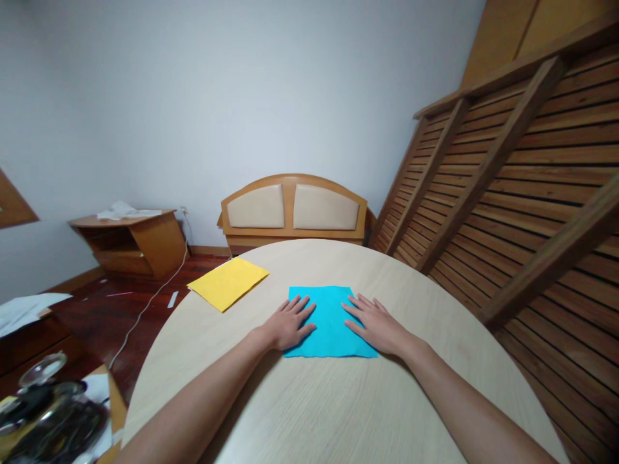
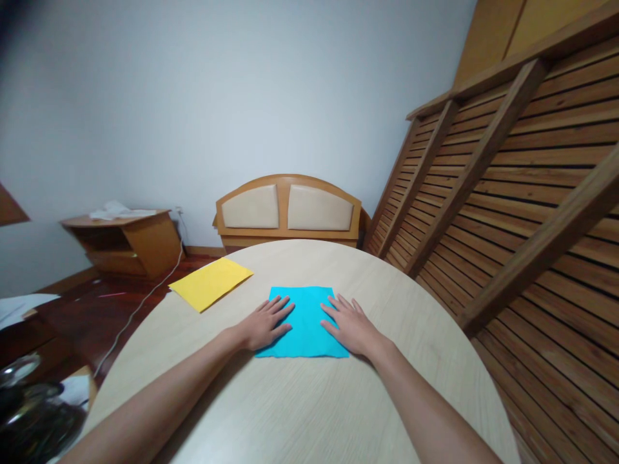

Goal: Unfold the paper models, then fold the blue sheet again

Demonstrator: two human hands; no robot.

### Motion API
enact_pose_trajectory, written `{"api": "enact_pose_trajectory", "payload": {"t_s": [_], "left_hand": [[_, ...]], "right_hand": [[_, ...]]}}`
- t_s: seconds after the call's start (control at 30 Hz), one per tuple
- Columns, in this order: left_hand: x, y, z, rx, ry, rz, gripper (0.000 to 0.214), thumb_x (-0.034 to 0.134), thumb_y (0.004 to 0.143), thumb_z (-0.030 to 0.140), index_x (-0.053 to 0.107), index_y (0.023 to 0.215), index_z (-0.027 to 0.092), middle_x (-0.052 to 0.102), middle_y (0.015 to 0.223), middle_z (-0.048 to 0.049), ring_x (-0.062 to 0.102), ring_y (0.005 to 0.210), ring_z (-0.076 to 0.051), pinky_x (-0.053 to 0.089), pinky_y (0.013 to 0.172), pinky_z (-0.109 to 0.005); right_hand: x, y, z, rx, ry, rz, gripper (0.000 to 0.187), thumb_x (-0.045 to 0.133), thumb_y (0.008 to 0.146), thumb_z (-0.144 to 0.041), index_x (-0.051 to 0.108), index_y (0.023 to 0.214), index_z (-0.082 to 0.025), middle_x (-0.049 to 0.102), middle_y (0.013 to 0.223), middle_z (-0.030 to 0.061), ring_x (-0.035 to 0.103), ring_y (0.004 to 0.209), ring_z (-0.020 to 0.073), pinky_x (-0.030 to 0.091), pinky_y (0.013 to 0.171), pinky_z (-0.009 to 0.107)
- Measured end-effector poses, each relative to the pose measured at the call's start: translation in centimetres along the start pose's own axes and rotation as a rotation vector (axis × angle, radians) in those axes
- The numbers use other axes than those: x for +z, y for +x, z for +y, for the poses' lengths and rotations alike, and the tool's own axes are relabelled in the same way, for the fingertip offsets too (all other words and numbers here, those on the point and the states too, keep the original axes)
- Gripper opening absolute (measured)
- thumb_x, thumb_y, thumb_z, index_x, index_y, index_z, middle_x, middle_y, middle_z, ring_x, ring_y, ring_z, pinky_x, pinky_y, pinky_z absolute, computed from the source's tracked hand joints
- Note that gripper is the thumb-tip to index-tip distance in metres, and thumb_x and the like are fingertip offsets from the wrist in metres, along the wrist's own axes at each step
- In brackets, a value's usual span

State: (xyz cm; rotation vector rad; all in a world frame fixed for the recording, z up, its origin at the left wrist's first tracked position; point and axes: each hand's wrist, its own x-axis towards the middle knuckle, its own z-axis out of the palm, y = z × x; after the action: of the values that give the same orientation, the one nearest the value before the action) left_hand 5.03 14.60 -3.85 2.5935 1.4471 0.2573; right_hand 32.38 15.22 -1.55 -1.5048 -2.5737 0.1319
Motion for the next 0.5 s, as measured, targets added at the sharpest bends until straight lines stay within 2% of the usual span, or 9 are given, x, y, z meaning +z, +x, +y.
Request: {"api": "enact_pose_trajectory", "payload": {"t_s": [0.1,0.2,0.27,0.37,0.43,0.5], "left_hand": [[-0.2,0.0,-0.2,-0.012,0.011,0.023,0.071,0.023,0.097,0.066,0.023,0.156,0.026,0.012,0.163,-0.0065,0.009,0.151,-0.031,0.013,0.122,-0.053],[-0.6,-0.2,0.0,-0.004,0.021,0.043,0.071,0.024,0.097,0.065,0.027,0.155,0.024,0.017,0.162,-0.0087,0.012,0.151,-0.031,0.015,0.122,-0.054],[-1.2,-0.6,0.3,0.031,0.019,0.049,0.069,0.024,0.098,0.064,0.032,0.153,0.023,0.021,0.161,-0.0092,0.015,0.151,-0.031,0.015,0.122,-0.054],[-2.4,-1.6,0.8,0.129,-0.036,0.012,0.070,0.031,0.096,0.065,0.038,0.151,0.023,0.030,0.158,-0.0099,0.027,0.148,-0.029,0.022,0.122,-0.048],[-3.1,-2.3,1.0,0.155,-0.076,-0.057,0.080,0.044,0.088,0.072,0.038,0.150,0.022,0.032,0.157,-0.0111,0.031,0.146,-0.029,0.027,0.120,-0.045],[-3.5,-2.8,1.1,0.148,-0.082,-0.096,0.094,0.056,0.076,0.078,0.038,0.150,0.023,0.028,0.158,-0.0115,0.029,0.147,-0.031,0.026,0.120,-0.047]], "right_hand": [[-0.6,-0.5,-0.7,-0.097,0.046,0.013,0.067,0.035,0.096,-0.064,0.045,0.148,-0.024,0.029,0.160,0.0074,0.016,0.150,0.0289,0.006,0.122,0.050],[-0.8,-1.0,-2.0,-0.189,0.138,-0.106,0.077,0.042,0.089,-0.072,0.038,0.152,-0.028,0.026,0.161,0.0051,0.017,0.150,0.0299,0.008,0.123,0.048],[-0.8,-1.2,-2.7,-0.213,0.155,-0.164,0.086,0.050,0.083,-0.077,0.034,0.153,-0.029,0.022,0.162,0.0046,0.015,0.150,0.0312,0.009,0.123,0.048],[-0.8,-1.4,-2.8,-0.210,0.161,-0.173,0.092,0.054,0.078,-0.078,0.034,0.153,-0.028,0.019,0.162,0.0048,0.015,0.150,0.0320,0.009,0.123,0.048],[-0.9,-1.5,-2.7,-0.208,0.160,-0.167,0.091,0.055,0.078,-0.077,0.035,0.153,-0.028,0.021,0.162,0.0048,0.015,0.150,0.0320,0.010,0.123,0.048],[-1.1,-1.4,-2.6,-0.208,0.157,-0.167,0.090,0.055,0.079,-0.077,0.036,0.152,-0.028,0.021,0.162,0.0041,0.016,0.150,0.0319,0.011,0.123,0.048]]}}
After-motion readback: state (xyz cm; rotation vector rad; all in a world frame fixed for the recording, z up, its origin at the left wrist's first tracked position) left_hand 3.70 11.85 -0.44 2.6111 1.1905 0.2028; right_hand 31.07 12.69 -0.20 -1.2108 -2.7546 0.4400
